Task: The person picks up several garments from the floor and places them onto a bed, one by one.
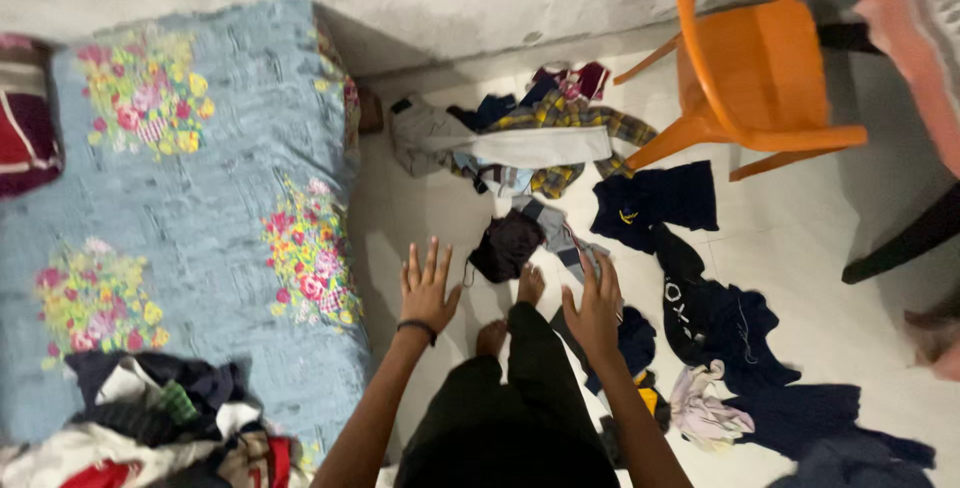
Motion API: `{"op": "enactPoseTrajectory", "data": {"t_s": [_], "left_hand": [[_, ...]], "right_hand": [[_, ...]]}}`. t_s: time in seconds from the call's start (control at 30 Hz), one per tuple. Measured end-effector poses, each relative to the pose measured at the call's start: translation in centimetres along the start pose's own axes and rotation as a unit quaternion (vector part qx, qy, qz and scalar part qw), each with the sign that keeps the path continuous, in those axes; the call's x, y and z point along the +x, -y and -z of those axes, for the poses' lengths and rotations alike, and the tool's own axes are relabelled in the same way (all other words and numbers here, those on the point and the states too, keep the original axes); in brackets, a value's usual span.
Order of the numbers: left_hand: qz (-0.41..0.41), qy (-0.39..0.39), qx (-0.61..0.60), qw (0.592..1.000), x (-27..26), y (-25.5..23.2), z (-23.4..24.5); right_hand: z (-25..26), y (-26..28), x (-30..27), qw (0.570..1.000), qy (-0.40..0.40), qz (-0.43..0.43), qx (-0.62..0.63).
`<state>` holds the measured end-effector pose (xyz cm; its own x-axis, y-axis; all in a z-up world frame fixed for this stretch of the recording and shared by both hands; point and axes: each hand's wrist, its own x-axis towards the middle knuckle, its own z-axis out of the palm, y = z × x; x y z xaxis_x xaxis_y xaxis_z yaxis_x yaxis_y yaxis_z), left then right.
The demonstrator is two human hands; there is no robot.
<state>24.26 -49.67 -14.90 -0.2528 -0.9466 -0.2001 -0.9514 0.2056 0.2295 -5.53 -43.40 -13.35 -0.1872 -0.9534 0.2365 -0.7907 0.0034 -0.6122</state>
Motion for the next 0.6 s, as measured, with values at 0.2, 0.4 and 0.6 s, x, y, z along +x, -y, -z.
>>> {"op": "enactPoseTrajectory", "data": {"t_s": [0.2,0.4,0.6], "left_hand": [[0.036,-0.038,-0.029,0.998,6.5,-2.3,0.2],[0.044,-0.06,-0.023,0.997,12.4,-3.4,-1.7],[0.034,0.01,0.042,0.998,16.2,-1.4,-5.2]], "right_hand": [[-3.0,-3.2,8.1,0.999,0.03,0.039,0.007],[-5.3,-7.1,12.6,0.995,0.082,0.062,-0.011],[-7.6,-9.7,15.0,0.989,0.121,0.064,-0.053]]}}
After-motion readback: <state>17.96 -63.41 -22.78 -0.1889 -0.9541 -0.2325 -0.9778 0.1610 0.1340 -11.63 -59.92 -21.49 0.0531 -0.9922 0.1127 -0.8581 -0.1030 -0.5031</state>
